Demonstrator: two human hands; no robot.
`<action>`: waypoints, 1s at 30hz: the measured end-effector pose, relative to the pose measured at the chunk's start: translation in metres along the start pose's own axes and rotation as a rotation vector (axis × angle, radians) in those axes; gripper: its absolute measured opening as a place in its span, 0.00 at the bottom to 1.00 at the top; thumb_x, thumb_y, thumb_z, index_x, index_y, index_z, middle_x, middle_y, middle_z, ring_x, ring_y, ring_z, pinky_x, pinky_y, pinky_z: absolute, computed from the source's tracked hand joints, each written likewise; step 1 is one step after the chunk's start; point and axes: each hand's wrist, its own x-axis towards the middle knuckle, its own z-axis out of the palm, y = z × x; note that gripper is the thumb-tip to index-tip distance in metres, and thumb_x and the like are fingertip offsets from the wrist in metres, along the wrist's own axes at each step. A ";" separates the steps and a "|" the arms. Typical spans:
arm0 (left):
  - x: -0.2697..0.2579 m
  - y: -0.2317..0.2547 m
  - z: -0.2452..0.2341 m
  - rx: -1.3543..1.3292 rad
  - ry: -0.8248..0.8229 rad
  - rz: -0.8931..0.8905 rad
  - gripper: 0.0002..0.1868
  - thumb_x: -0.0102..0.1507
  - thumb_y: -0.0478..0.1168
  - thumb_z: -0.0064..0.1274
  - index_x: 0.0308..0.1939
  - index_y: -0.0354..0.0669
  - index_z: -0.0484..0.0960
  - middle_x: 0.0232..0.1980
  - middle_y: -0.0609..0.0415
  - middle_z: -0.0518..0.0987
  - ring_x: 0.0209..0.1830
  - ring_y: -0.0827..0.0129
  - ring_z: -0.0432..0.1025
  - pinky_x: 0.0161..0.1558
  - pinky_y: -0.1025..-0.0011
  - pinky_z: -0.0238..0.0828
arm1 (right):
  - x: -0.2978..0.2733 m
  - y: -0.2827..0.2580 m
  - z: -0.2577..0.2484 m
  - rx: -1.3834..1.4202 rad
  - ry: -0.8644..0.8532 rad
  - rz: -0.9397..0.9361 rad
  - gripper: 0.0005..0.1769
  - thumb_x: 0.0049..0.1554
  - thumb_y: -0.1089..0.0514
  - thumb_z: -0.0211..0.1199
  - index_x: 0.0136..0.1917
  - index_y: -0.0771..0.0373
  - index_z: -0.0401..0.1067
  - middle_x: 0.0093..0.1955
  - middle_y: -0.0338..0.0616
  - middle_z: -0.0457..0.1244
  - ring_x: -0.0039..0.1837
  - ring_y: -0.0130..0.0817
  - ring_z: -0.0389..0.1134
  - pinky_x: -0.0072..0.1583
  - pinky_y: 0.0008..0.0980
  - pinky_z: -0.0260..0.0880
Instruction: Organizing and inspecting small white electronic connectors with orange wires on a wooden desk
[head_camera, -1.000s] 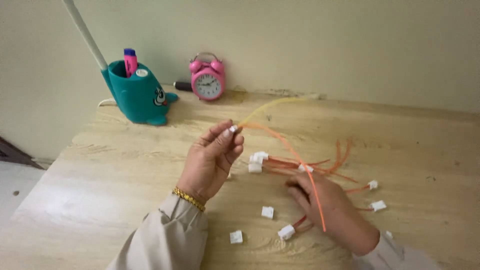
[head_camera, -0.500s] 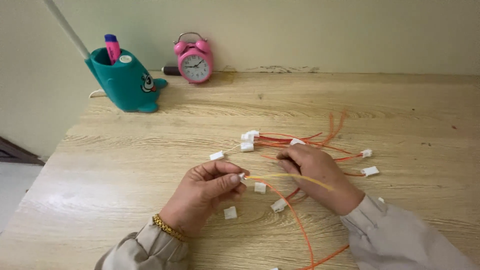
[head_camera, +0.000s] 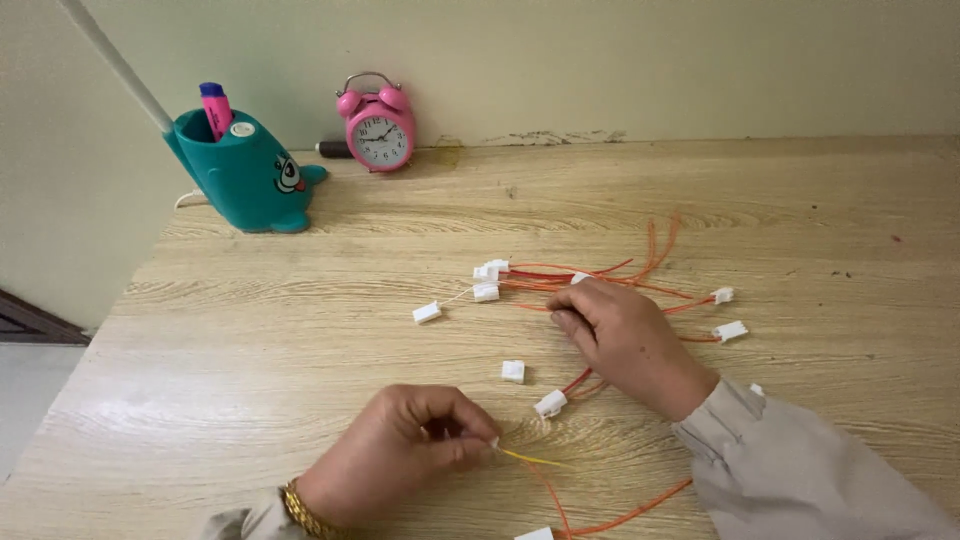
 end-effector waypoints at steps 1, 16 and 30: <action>-0.003 0.003 0.002 0.074 -0.013 0.002 0.01 0.55 0.35 0.66 0.29 0.45 0.89 0.30 0.62 0.86 0.29 0.83 0.75 0.35 0.84 0.73 | 0.000 -0.001 -0.001 -0.017 0.013 0.020 0.07 0.58 0.55 0.55 0.46 0.57 0.72 0.41 0.36 0.67 0.43 0.33 0.67 0.45 0.34 0.64; -0.001 0.001 -0.007 0.610 0.010 0.167 0.08 0.50 0.45 0.63 0.34 0.61 0.87 0.33 0.67 0.83 0.41 0.77 0.75 0.47 0.78 0.69 | -0.011 0.008 -0.009 -0.090 0.128 -0.001 0.08 0.58 0.56 0.55 0.46 0.60 0.72 0.42 0.38 0.67 0.45 0.37 0.67 0.46 0.37 0.65; 0.006 -0.012 -0.035 -0.243 0.243 0.058 0.05 0.55 0.25 0.61 0.34 0.30 0.89 0.34 0.46 0.87 0.30 0.69 0.76 0.36 0.74 0.74 | -0.016 0.016 -0.006 -0.069 0.195 -0.045 0.07 0.58 0.57 0.55 0.45 0.60 0.71 0.42 0.40 0.67 0.46 0.40 0.68 0.48 0.39 0.64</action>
